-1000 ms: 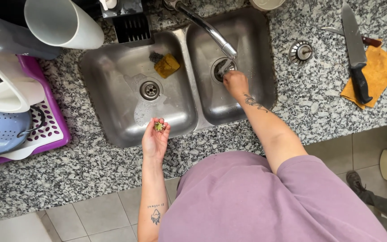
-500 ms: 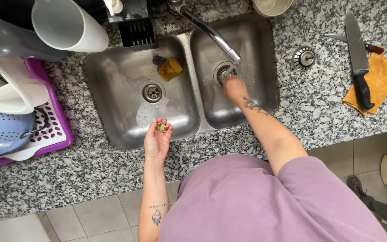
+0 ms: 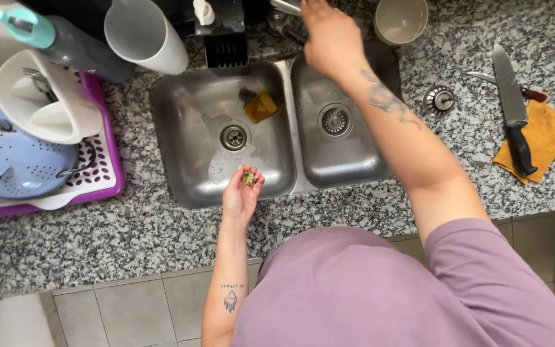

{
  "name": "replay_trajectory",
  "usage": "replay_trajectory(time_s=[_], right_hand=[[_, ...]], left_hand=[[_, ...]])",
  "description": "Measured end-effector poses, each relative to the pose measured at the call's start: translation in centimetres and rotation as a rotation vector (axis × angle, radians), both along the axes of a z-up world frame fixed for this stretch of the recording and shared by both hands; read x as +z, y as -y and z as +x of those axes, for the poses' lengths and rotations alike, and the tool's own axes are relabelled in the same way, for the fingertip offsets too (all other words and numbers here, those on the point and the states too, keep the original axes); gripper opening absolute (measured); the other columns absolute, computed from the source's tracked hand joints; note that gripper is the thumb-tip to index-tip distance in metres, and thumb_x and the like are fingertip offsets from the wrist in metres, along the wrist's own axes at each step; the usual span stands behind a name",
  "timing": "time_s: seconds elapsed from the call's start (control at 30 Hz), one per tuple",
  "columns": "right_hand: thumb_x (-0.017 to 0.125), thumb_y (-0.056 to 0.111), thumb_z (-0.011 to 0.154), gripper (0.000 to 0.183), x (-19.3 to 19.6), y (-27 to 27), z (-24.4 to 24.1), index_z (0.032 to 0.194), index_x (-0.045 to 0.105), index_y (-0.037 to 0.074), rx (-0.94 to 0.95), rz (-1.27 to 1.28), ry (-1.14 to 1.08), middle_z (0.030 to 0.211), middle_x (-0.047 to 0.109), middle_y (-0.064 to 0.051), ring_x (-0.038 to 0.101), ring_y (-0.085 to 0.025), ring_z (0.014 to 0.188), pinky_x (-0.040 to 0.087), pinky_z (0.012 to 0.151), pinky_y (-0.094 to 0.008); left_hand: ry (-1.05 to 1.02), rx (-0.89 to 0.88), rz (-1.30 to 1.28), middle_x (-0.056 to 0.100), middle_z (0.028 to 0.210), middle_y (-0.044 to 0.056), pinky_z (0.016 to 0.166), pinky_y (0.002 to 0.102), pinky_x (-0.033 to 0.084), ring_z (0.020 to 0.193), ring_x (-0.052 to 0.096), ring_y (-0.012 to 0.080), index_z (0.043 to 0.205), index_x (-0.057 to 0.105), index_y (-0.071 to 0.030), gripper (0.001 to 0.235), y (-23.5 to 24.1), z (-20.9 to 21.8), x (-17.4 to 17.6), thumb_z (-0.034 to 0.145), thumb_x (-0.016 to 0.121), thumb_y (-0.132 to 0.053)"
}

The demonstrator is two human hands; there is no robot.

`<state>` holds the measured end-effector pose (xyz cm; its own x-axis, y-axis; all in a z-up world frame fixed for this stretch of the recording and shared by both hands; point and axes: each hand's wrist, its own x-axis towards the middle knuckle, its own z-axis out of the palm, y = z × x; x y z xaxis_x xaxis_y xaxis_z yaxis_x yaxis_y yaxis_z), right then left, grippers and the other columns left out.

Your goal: The person rinses a blue colander under running water and places it in a dish rack. They then remove the sink strainer, clear out food scraps by hand, rinse the strainer, and clean the sink basin with a sponge. Finally, they discard the collected food scraps into a trash bin.

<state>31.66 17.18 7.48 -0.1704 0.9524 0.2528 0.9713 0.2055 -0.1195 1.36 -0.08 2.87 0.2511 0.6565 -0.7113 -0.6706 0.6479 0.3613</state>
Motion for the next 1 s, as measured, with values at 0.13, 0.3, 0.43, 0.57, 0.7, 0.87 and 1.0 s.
replay_trajectory(time_s=[0.13,0.3,0.43,0.57,0.7,0.87,1.0], right_hand=[[0.062,0.009,0.067,0.061,-2.5,-0.4,-2.2,0.125,0.049,-0.009,-0.102,0.1,0.188,0.112,0.061,-0.02,0.059,-0.032,0.103,0.045,0.091,-0.038],[0.069,0.036,0.07,0.089,-1.5,1.2,-3.2,0.14,0.031,-0.002,-0.257,-0.168,0.313,0.104,0.065,-0.009,0.058,-0.023,0.102,0.041,0.088,-0.037],[0.071,0.014,0.07,0.063,2.6,8.6,-7.5,0.127,0.051,-0.003,-0.073,0.047,0.03,0.126,0.053,-0.023,0.048,-0.04,0.117,0.04,0.09,-0.054],[0.068,0.015,0.077,0.038,-0.9,16.6,-10.4,0.115,0.061,0.01,0.236,0.083,-0.382,0.119,0.06,-0.012,0.053,-0.03,0.117,0.041,0.097,-0.043],[0.066,0.006,0.076,0.022,-5.0,22.5,-8.7,0.098,0.067,0.011,0.259,0.012,-0.494,0.112,0.065,-0.009,0.057,-0.029,0.111,0.046,0.09,-0.041],[0.064,0.011,0.079,0.021,-7.2,29.7,-4.6,0.099,0.067,0.017,-0.114,-0.036,-0.425,0.113,0.065,-0.003,0.058,-0.026,0.111,0.047,0.089,-0.041],[0.062,0.017,0.083,0.017,-6.6,35.3,-3.9,0.099,0.067,0.023,-0.441,-0.079,-0.389,0.114,0.065,0.004,0.057,-0.018,0.114,0.045,0.089,-0.035]], left_hand=[[-0.024,0.001,0.036,0.057,0.086,0.008,0.071,0.027,0.053,0.075,0.056,0.017,0.091,0.055,-0.004,0.014,0.4,-0.3,1.2,0.096,0.049,-0.016],[0.037,0.025,0.053,0.058,0.084,0.008,0.073,0.03,0.054,0.074,0.058,0.0198,0.088,0.056,-0.005,0.013,1.4,-0.7,-0.2,0.093,0.053,-0.017],[0.087,-0.005,0.046,0.064,0.088,0.007,0.083,0.031,0.058,0.083,0.065,0.019,0.091,0.061,-0.006,0.018,1.1,-1.9,-5.6,0.094,0.053,-0.022],[0.084,-0.007,0.085,0.065,0.09,0.008,0.083,0.031,0.057,0.084,0.066,0.0197,0.093,0.061,-0.006,0.019,1.9,-3.0,-5.7,0.095,0.051,-0.022],[0.05,-0.061,0.098,0.065,0.089,0.008,0.083,0.032,0.057,0.084,0.064,0.0195,0.092,0.062,-0.008,0.019,2.2,-4.8,-5.5,0.095,0.05,-0.022],[0.032,-0.153,0.073,0.064,0.092,0.007,0.086,0.031,0.056,0.087,0.064,0.0192,0.094,0.061,-0.006,0.015,2.5,-7.3,-5.6,0.094,0.051,-0.018],[0.005,-0.201,0.11,0.062,0.092,0.007,0.086,0.031,0.056,0.089,0.063,0.0189,0.094,0.061,-0.007,0.015,0.5,-7.7,-4.1,0.095,0.051,-0.018]])
